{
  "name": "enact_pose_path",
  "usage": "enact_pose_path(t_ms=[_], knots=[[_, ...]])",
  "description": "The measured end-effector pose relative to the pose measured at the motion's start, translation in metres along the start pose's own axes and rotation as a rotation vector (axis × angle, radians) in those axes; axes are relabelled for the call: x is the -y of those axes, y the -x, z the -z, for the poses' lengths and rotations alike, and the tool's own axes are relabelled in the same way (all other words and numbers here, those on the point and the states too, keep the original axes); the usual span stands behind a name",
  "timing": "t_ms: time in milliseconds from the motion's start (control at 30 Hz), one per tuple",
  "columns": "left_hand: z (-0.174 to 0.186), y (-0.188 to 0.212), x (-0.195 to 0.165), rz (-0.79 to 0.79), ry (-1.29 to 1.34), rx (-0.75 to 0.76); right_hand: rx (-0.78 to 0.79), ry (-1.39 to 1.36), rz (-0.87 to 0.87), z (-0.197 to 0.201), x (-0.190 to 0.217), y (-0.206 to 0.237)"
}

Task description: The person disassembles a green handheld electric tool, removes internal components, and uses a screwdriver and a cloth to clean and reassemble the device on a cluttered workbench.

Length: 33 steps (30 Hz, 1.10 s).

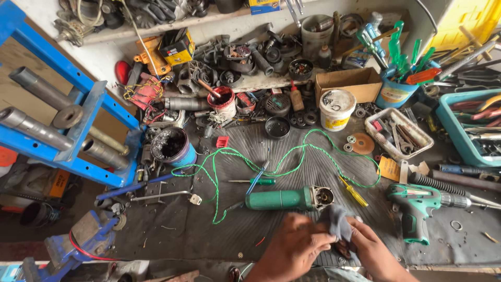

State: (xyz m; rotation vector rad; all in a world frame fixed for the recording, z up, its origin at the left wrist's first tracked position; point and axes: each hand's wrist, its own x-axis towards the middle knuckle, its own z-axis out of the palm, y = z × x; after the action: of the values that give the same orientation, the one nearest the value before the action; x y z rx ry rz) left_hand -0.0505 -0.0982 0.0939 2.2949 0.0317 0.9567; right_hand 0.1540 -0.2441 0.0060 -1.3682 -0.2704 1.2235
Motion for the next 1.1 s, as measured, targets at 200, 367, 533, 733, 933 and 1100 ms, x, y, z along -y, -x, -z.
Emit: enact_pose_path(t_ms=[200, 367, 533, 733, 933, 1100], knots=[[0.005, -0.019, 0.014, -0.066, 0.056, 0.014, 0.13, -0.299, -0.062, -0.018, -0.002, 0.003], [-0.006, -0.019, 0.025, -0.109, 0.053, 0.054, 0.045, -0.337, -0.174, -0.021, 0.01, 0.008], [-0.007, -0.012, 0.031, -0.161, -0.016, 0.121, 0.007, -0.413, -0.247, -0.026, 0.011, 0.014], [-0.025, -0.006, 0.031, -0.197, -0.049, 0.021, -0.074, -0.331, -0.182, -0.031, 0.009, 0.012], [-0.044, -0.008, 0.036, -0.238, -0.047, -0.072, -0.126, -0.237, -0.104, -0.036, 0.01, 0.016], [-0.048, -0.013, 0.028, -0.197, -0.045, -0.101, -0.182, -0.195, -0.031, -0.04, 0.015, 0.021]])
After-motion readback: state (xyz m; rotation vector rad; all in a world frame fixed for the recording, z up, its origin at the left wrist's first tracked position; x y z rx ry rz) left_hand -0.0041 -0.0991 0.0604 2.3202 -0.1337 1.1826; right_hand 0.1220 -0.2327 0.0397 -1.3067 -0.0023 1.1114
